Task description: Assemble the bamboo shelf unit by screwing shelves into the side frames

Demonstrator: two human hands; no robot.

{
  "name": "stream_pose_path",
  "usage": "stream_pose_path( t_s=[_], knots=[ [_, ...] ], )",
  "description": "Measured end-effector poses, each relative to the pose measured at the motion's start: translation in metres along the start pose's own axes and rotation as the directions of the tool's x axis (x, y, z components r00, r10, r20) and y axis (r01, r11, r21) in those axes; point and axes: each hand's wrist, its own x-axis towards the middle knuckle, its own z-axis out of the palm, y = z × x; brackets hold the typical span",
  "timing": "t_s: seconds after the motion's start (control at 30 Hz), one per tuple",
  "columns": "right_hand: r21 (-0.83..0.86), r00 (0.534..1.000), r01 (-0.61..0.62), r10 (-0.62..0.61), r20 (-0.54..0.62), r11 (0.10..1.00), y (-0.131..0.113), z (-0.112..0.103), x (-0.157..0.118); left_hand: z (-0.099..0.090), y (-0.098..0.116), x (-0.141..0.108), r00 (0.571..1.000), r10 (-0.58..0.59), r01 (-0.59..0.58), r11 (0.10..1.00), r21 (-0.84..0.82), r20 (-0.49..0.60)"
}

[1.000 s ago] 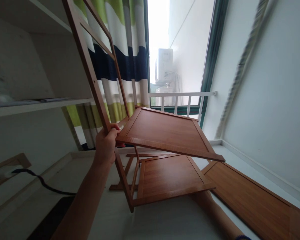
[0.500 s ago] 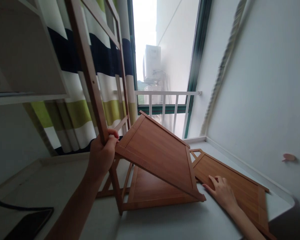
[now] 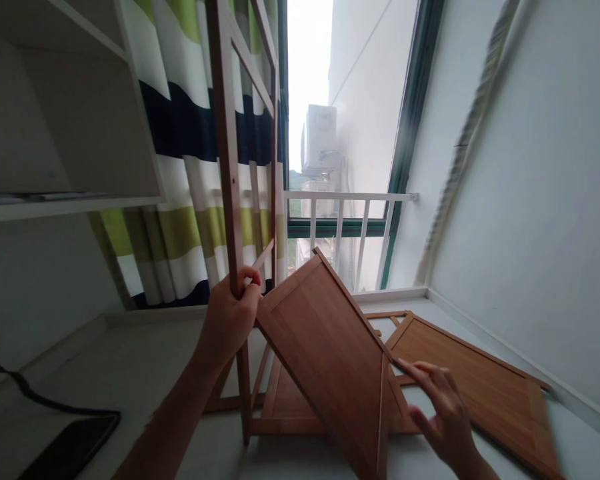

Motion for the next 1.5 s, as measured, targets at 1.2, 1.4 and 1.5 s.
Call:
stream_pose_path(
  t_s=[1.2, 1.4, 1.5],
  knots=[
    [-0.315, 0.848, 0.441, -0.505, -0.161, 0.841, -0.104, -0.056, 0.141, -0.033, -0.02, -0.037, 0.851, 0.149, 0.042, 0.937, -0.348, 0.503],
    [-0.311, 0.836, 0.48, -0.535, -0.123, 0.82, -0.1, -0.049, 0.141, -0.028, -0.024, -0.042, 0.965, 0.083, 0.021, 0.922, -0.387, 0.251],
    [-0.339, 0.821, 0.503, -0.563, -0.101, 0.795, -0.098, -0.051, 0.142, -0.026, -0.024, -0.043, 0.969, 0.11, 0.012, 0.874, -0.487, 0.222]
  ],
)
